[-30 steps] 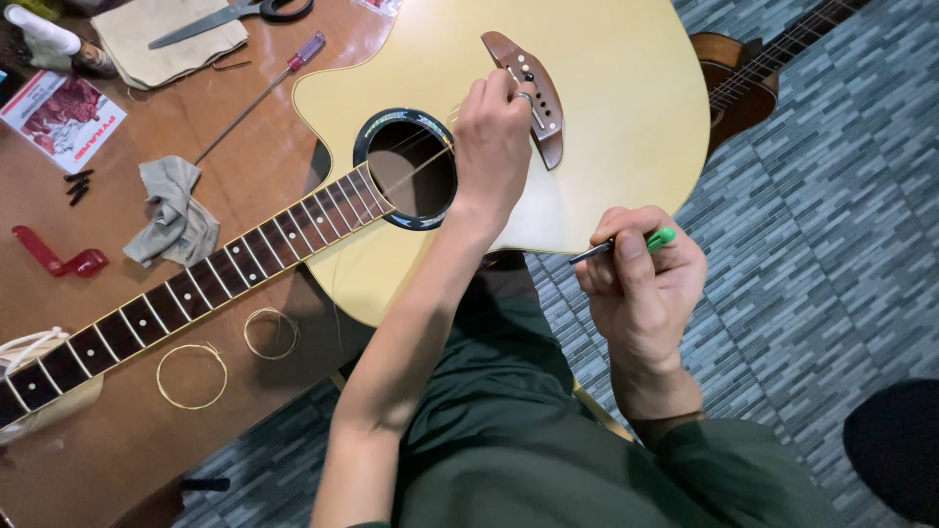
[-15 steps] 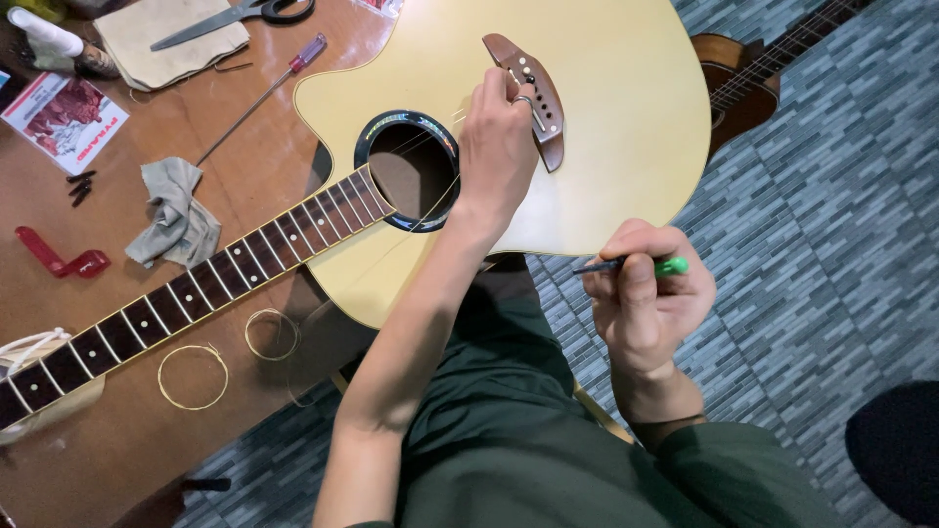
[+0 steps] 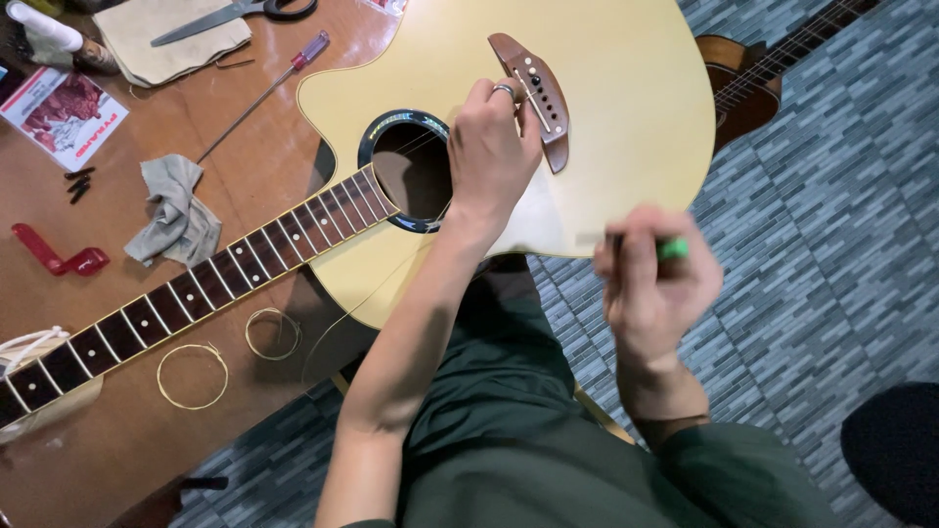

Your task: The person replaces a guitar string on an acoustic guitar. They thread the string through the bridge, use a green string winder to wind the string onto the tuning peg, and then tune the string using a digital tuner attached to the headstock.

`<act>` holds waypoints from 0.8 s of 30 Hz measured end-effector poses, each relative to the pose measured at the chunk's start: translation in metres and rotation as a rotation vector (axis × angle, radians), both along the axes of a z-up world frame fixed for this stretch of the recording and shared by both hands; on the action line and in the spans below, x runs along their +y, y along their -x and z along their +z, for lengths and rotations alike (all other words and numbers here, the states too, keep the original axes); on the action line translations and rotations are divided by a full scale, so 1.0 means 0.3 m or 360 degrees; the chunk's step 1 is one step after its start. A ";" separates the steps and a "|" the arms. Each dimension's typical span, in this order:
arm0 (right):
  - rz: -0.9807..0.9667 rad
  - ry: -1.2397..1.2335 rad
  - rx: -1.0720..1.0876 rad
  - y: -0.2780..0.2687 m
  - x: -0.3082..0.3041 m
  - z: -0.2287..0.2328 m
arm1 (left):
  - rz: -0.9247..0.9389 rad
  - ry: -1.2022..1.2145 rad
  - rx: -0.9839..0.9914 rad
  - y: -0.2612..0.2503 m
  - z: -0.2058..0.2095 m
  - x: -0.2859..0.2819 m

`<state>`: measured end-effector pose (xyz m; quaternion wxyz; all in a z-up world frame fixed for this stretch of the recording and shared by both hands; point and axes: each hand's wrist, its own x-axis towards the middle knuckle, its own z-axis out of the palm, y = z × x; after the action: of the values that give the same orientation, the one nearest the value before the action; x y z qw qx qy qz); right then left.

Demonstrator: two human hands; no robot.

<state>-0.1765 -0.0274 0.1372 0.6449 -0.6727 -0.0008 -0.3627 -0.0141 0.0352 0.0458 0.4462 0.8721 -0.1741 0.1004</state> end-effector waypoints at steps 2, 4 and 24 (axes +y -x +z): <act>-0.0426 0.0541 0.0527 -0.052 -0.056 0.016 | -0.0030 0.0179 -0.0090 -0.004 -0.002 0.011; -0.0288 0.0640 0.0585 -0.186 -0.153 -0.040 | -0.0027 0.0136 -0.0058 -0.012 -0.008 0.022; 0.0035 0.1185 0.0692 -0.485 -0.314 -0.267 | -0.0075 0.0018 -0.0019 -0.030 -0.052 -0.022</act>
<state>-0.0311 -0.1216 0.0570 0.3471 -0.9203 -0.0029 -0.1805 -0.0050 0.0284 0.0301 0.4523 0.8646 -0.1966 0.0960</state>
